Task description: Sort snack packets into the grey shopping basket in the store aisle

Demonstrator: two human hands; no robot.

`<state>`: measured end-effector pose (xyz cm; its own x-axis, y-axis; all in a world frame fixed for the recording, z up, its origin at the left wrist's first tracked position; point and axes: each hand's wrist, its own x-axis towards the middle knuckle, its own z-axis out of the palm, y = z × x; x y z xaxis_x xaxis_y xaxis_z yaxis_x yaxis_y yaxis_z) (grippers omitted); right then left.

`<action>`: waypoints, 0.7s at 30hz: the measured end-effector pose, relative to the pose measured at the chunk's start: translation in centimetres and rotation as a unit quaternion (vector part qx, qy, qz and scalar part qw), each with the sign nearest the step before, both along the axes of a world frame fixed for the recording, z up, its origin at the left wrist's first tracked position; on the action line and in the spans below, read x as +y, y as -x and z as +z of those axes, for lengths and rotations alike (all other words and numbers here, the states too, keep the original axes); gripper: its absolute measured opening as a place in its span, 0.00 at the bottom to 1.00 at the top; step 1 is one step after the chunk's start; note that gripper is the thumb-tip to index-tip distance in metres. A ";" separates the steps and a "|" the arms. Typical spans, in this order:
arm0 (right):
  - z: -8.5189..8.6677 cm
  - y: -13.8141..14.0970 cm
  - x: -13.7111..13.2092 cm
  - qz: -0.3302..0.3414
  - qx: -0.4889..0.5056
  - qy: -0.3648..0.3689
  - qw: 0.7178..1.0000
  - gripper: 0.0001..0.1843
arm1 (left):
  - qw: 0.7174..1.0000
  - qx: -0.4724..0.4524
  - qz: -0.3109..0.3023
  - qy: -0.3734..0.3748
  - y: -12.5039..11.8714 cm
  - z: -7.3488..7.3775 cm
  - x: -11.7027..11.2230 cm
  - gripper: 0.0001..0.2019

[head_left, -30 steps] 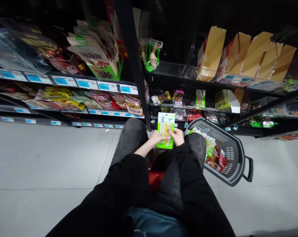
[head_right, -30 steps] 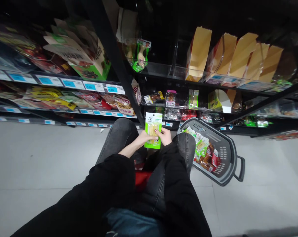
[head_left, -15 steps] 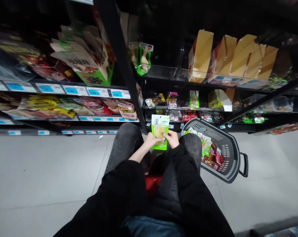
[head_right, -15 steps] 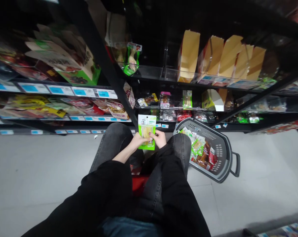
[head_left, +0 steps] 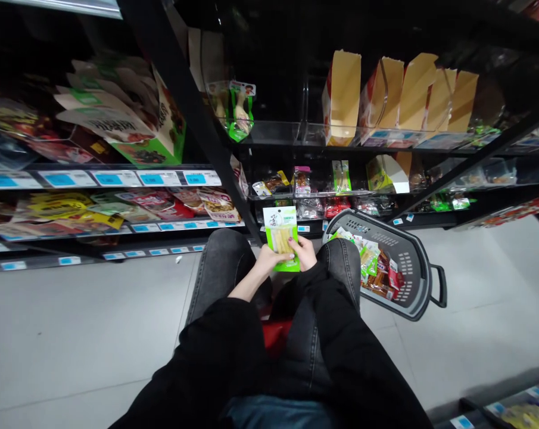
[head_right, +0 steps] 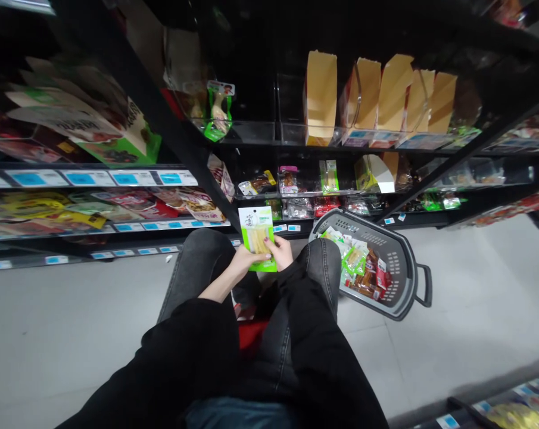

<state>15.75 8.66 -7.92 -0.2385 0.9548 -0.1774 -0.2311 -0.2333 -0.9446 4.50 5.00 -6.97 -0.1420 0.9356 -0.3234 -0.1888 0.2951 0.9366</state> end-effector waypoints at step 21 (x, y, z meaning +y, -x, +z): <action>0.2 -2.8 2.0 0.077 -0.092 -0.099 0.988 0.12 | 0.993 0.099 -0.060 -0.007 0.6 0.2 0.2 0.21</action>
<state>18.54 10.69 -7.74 -0.3644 0.9302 -0.0450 -0.0274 -0.0590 -0.9979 3.89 5.17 -6.72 -0.0887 0.9539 -0.2867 0.0345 0.2906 0.9562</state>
